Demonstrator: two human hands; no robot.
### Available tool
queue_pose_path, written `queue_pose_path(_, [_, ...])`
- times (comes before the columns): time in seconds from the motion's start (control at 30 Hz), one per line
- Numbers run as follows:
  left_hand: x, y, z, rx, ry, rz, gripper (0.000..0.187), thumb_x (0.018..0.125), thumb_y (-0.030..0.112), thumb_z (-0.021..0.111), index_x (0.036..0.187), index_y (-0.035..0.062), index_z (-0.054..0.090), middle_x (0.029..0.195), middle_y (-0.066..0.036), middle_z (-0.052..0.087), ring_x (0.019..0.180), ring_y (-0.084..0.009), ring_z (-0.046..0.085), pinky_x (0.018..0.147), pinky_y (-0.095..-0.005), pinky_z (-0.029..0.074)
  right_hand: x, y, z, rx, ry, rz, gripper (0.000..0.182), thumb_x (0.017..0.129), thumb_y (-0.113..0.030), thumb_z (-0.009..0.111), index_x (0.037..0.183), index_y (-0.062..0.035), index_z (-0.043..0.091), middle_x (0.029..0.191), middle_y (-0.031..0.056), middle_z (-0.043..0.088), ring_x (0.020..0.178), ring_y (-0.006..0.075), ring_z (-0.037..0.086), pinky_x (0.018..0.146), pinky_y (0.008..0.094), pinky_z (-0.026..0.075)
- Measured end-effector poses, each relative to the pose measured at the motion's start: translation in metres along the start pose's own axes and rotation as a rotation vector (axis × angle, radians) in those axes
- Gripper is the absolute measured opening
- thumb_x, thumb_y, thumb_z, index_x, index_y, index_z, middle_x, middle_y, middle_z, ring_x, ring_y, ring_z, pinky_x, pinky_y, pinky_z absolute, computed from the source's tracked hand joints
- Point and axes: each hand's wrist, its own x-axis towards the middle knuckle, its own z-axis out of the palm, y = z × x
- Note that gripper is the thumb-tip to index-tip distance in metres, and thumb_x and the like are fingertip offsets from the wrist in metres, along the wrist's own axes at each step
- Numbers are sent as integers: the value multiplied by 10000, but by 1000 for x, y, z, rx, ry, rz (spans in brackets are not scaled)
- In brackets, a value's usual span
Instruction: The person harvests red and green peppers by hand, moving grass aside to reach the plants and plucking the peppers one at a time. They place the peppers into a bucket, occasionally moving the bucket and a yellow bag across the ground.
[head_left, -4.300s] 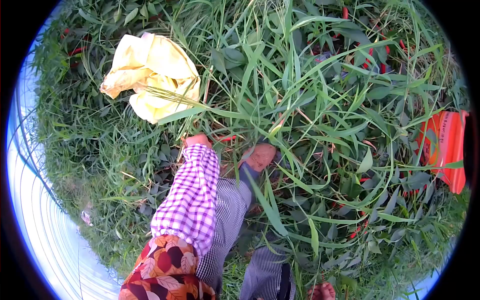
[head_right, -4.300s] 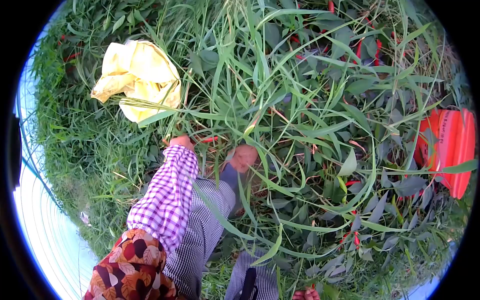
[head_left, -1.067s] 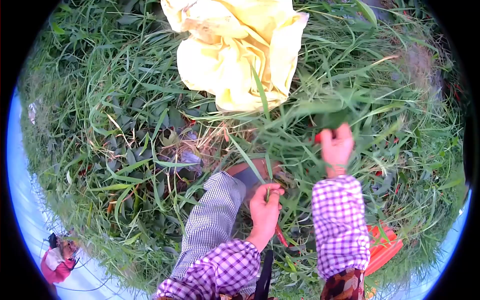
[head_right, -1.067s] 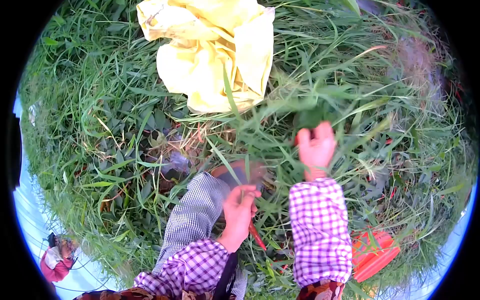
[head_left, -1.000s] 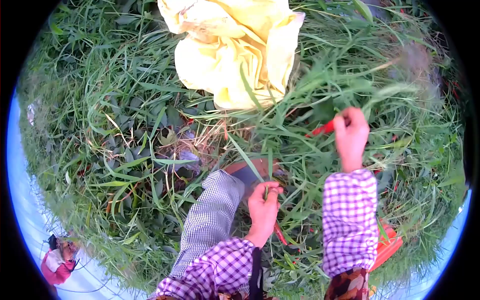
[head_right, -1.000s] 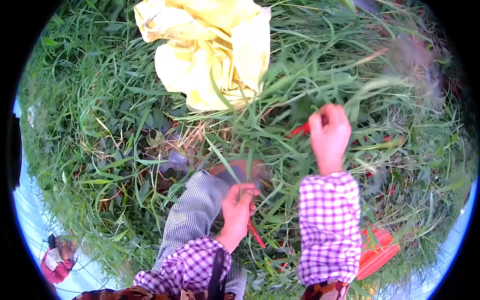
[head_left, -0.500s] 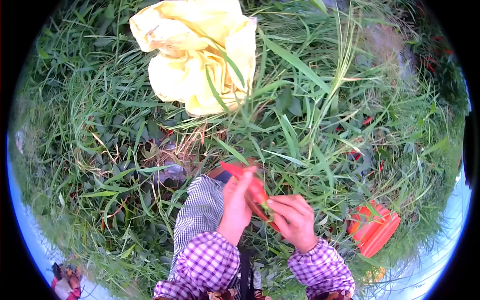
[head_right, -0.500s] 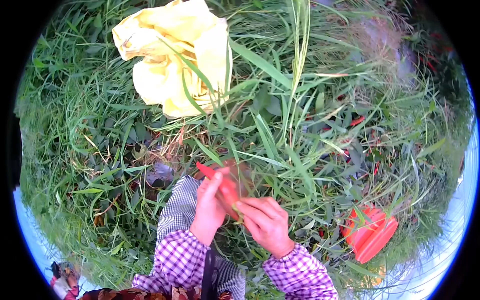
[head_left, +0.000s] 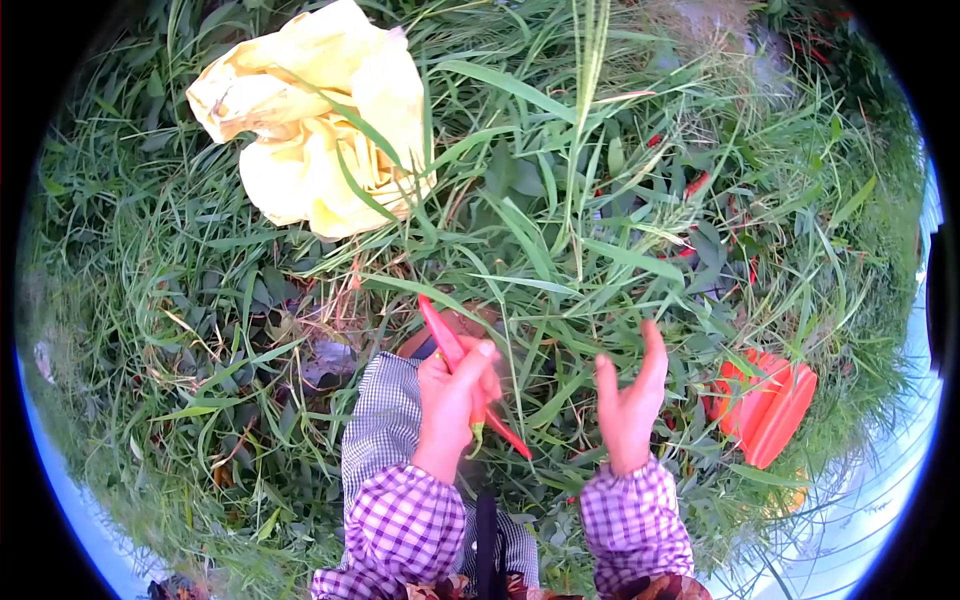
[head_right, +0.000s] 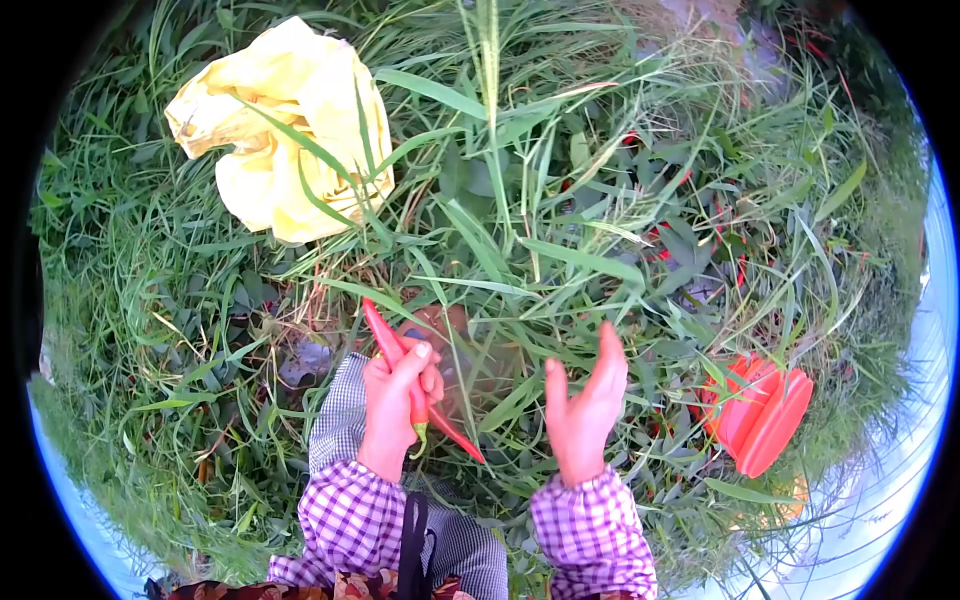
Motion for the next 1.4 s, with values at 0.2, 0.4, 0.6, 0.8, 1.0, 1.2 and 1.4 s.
queue_pose_path(0.2, [-6,2,11,163,-224,-13,186,905,156,616,1022,17,660,638,-9,611,517,-73,543,492,-209,414,15,11,98,650,-317,249,619,868,-68,624,1402,66,344,1459,226,370,1322,319,407,1102,394,320])
queue_pose_path(0.4, [8,-9,3,450,-84,88,451,892,131,641,1318,40,526,794,-7,633,542,-66,558,473,-194,407,-17,-17,127,633,-719,94,328,905,-120,498,1206,10,521,1150,266,610,922,349,638,834,373,506])
queue_pose_path(0.6, [13,-2,-4,719,40,-4,575,875,206,654,1374,8,448,894,-69,633,626,-116,620,512,-249,498,-12,-9,91,449,-483,-235,460,829,2,564,1285,1,504,1284,231,538,1220,390,505,990,423,452])
queue_pose_path(0.8, [11,-9,-1,846,28,40,380,869,153,669,1192,-23,571,796,-20,584,541,-94,560,474,-231,471,16,31,110,116,-127,-102,331,823,22,549,1152,-2,573,1139,213,605,1050,390,586,895,451,495])
queue_pose_path(1.0, [12,-8,9,643,-267,336,188,864,50,642,1046,3,639,1091,-70,659,615,-78,578,516,-212,470,9,32,152,-185,-465,-125,420,746,-120,614,1160,-57,590,1146,143,601,1114,317,532,984,412,399])
queue_pose_path(1.2, [10,-7,23,567,-155,3,440,866,173,681,1252,33,523,963,-32,612,627,-82,579,506,-217,481,8,33,129,-123,-530,-289,204,764,-172,608,941,-70,605,964,143,652,977,339,553,820,490,437])
queue_pose_path(1.4, [27,6,17,170,296,69,661,869,207,668,1401,47,308,1239,-112,505,479,-141,559,413,-249,417,43,43,162,-178,-422,82,118,798,-146,611,840,-36,599,745,209,647,735,393,640,647,497,504])
